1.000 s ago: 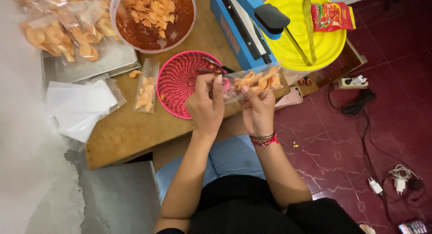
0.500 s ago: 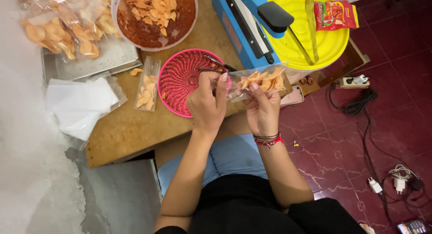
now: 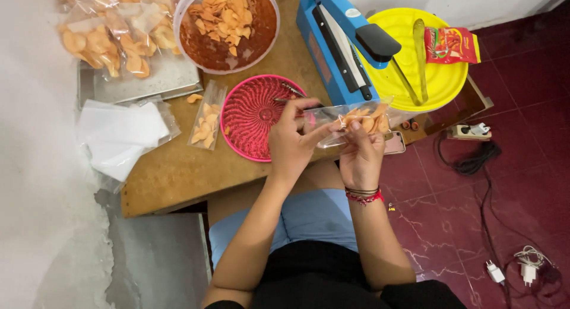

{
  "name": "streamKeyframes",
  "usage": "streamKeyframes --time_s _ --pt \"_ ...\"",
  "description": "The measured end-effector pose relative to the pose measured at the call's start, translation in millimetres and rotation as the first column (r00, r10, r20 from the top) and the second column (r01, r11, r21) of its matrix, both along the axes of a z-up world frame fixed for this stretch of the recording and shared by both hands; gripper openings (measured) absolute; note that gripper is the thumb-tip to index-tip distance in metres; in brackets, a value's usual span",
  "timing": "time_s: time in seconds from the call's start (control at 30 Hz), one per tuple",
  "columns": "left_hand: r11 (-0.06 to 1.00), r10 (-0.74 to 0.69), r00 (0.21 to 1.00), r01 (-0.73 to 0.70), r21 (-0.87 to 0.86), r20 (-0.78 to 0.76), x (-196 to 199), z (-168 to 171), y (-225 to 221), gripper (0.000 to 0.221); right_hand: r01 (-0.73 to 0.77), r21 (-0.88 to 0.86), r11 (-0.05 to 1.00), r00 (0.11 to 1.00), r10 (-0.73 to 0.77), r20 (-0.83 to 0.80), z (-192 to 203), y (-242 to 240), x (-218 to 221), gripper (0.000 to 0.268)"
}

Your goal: The person is manually packing chips from a large container into small plastic bags using tongs and then sealing the bags with a heat sealer.

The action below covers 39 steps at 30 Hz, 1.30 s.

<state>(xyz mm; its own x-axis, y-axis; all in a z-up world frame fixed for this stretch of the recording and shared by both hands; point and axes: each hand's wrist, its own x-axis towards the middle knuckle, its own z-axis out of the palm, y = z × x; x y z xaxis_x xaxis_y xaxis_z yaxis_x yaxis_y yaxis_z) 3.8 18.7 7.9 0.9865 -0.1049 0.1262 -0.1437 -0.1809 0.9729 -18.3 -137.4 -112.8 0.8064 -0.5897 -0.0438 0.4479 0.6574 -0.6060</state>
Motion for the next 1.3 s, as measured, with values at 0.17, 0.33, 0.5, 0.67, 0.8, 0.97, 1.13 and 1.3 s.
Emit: streamKeyframes --time_s 0.17,0.33,0.5,0.67,0.8,0.97,1.13,1.3 --pt "0.997 -0.06 0.996 0.064 0.053 -0.072 6 -4 2 0.033 -0.013 -0.05 0.999 1.0 0.012 -0.022 9 4 -3 0.01" --pt "0.998 -0.036 0.989 0.027 0.065 0.144 -3 -3 2 0.025 -0.025 -0.032 0.999 1.0 0.025 -0.017 44 17 -8 0.009" --pt "0.999 0.039 0.937 -0.043 0.004 0.346 0 -29 2 0.02 -0.022 -0.031 0.999 1.0 0.022 0.005 25 9 -5 0.01" --pt "0.999 0.04 0.925 -0.033 -0.025 0.378 -2 -9 1 0.03 0.003 -0.041 0.999 1.0 -0.002 0.012 40 19 -11 0.013" --pt "0.999 0.02 0.921 -0.032 0.024 0.389 3 -11 -5 0.035 0.0 -0.127 0.992 1.0 -0.002 -0.017 71 13 -13 0.016" --pt "0.999 0.002 0.927 -0.017 0.036 0.376 6 -11 -31 0.031 0.066 -0.203 0.977 0.997 -0.07 -0.014 67 -14 -12 0.024" --pt "0.995 -0.057 0.964 0.034 0.093 0.259 17 -31 -53 0.033 0.084 -0.242 0.967 0.992 -0.105 -0.074 23 -61 -5 0.029" --pt "0.985 -0.108 0.985 0.087 0.148 0.137 33 -24 -65 0.039 0.026 -0.265 0.964 0.988 -0.066 -0.142 32 -88 0 0.029"
